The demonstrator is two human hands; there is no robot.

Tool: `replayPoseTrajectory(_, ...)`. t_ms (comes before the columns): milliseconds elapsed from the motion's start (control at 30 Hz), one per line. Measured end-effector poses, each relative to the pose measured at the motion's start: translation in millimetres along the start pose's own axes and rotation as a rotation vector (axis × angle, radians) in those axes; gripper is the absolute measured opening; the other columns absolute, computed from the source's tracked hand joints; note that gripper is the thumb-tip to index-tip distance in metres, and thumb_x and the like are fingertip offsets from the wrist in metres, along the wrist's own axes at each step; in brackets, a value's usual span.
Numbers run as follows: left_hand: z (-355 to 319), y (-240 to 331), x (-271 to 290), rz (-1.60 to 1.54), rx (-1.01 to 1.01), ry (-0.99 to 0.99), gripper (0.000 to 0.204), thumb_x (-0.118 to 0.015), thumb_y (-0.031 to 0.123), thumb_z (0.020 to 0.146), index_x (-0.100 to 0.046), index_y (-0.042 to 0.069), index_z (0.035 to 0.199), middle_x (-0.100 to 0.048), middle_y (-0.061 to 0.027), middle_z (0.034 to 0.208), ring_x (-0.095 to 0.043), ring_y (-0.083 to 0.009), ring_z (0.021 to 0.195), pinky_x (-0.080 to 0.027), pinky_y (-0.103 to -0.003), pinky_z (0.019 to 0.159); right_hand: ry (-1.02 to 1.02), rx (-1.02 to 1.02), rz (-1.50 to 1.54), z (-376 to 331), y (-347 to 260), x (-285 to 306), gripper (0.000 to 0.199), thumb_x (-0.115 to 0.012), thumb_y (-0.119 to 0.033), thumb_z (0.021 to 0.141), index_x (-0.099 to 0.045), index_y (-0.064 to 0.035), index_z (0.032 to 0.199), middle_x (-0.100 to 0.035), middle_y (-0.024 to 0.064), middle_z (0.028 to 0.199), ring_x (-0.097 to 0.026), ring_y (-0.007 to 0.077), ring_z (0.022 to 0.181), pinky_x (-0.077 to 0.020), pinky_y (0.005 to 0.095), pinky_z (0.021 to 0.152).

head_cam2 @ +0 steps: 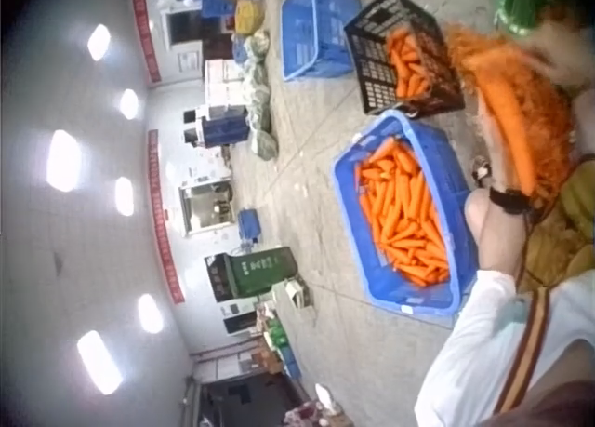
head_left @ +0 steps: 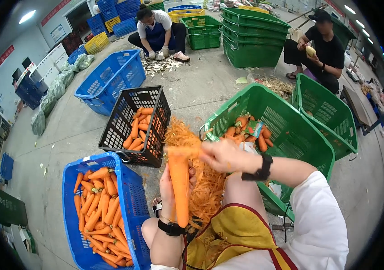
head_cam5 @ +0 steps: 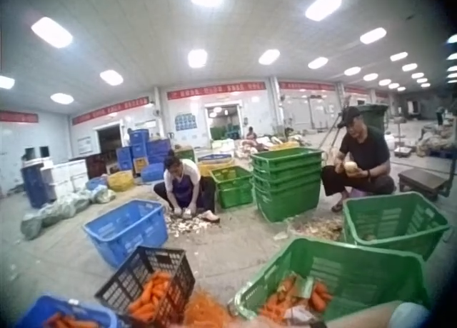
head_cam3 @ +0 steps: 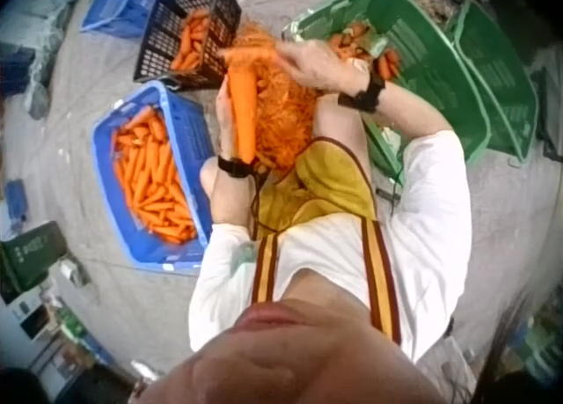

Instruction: The person peels carrots with a peeler, placing the peels on the floor and the peeled carrots into a basket. They then handle a paper slip and a plastic bag before resuming peeling more carrots.

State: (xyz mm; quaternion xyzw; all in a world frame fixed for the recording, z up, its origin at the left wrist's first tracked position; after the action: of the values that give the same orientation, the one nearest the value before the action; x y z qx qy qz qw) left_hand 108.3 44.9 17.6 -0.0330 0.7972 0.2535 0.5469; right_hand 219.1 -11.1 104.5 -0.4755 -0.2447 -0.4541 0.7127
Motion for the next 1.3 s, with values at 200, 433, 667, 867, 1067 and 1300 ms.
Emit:
replayPoseTrajectory(200,-0.9,5.7,4.4,-0.054,-0.094,-0.074,0.049,-0.037,0.044,0.097,-0.05,-0.001,0.108,-0.053,-0.013,0.092,-0.049,-0.0209,0.078,-0.043,-0.029,0.055,-0.022,0.094,-0.07,-21.6,0.8,-18.9,0.024,-0.054,-0.029,0.089,-0.052,-0.0074,0.078,-0.056,0.0137,0.06,-0.059,0.0343,0.055,-0.0472,0.0418,0.046)
replayPoseTrajectory(433,3.5,6.5,6.3,-0.107,-0.063,-0.096,0.052,-0.034,0.048,0.095,-0.048,-0.001,0.109,-0.052,-0.0128,0.092,-0.049,-0.0201,0.078,-0.042,-0.027,0.057,-0.327,0.262,0.215,-23.4,-37.1,-23.2,0.026,-0.058,-0.027,0.087,-0.048,-0.0077,0.072,-0.055,0.0123,0.059,-0.057,0.0325,0.053,-0.0465,0.0433,0.047)
replayPoseTrajectory(667,5.0,3.2,7.9,-0.111,-0.049,0.079,0.06,-0.031,0.056,0.094,-0.051,0.0,0.104,-0.054,-0.0093,0.084,-0.052,-0.0184,0.064,-0.045,-0.026,0.054,-0.164,-0.009,-0.003,-8.4,-5.9,-10.9,0.026,-0.054,-0.03,0.089,-0.051,-0.0072,0.076,-0.056,0.0141,0.059,-0.058,0.0341,0.055,-0.0455,0.0431,0.046)
replayPoseTrajectory(867,8.1,5.9,14.9,-0.043,-0.138,0.028,0.046,-0.038,0.042,0.096,-0.049,-0.001,0.109,-0.052,-0.0156,0.096,-0.05,-0.0213,0.077,-0.044,-0.027,0.058,-0.059,0.087,-0.078,-22.6,10.1,-24.1,0.023,-0.055,-0.025,0.087,-0.05,-0.0065,0.075,-0.055,0.0134,0.058,-0.058,0.033,0.055,-0.0458,0.0411,0.046)
replayPoseTrajectory(1067,5.9,1.6,27.5,-0.118,-0.036,0.077,0.05,-0.038,0.046,0.095,-0.048,0.001,0.113,-0.051,-0.0143,0.093,-0.049,-0.0219,0.077,-0.045,-0.03,0.059,-0.38,0.268,0.169,-30.8,-25.6,-32.3,0.021,-0.056,-0.026,0.087,-0.052,-0.0081,0.076,-0.057,0.0117,0.064,-0.058,0.0333,0.056,-0.0478,0.0419,0.049)
replayPoseTrajectory(1300,5.3,-7.0,5.9,-0.126,0.111,-0.086,0.049,-0.038,0.046,0.095,-0.049,0.001,0.11,-0.052,-0.0144,0.093,-0.048,-0.0231,0.078,-0.043,-0.03,0.059,-0.054,0.017,0.027,-5.8,6.6,-10.1,0.026,-0.055,-0.031,0.089,-0.052,-0.0076,0.076,-0.054,0.0138,0.057,-0.058,0.0352,0.054,-0.0457,0.0429,0.045)
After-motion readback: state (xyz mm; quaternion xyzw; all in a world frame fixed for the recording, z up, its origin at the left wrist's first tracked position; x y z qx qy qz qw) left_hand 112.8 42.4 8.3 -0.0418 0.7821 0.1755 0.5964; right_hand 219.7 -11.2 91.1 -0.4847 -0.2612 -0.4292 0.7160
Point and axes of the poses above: each hand's wrist, its own z-axis towards the middle knuckle, its own x-axis out of the back of the hand, y = z × x, the point moved 8 cm from there along z, towards the middle knuckle
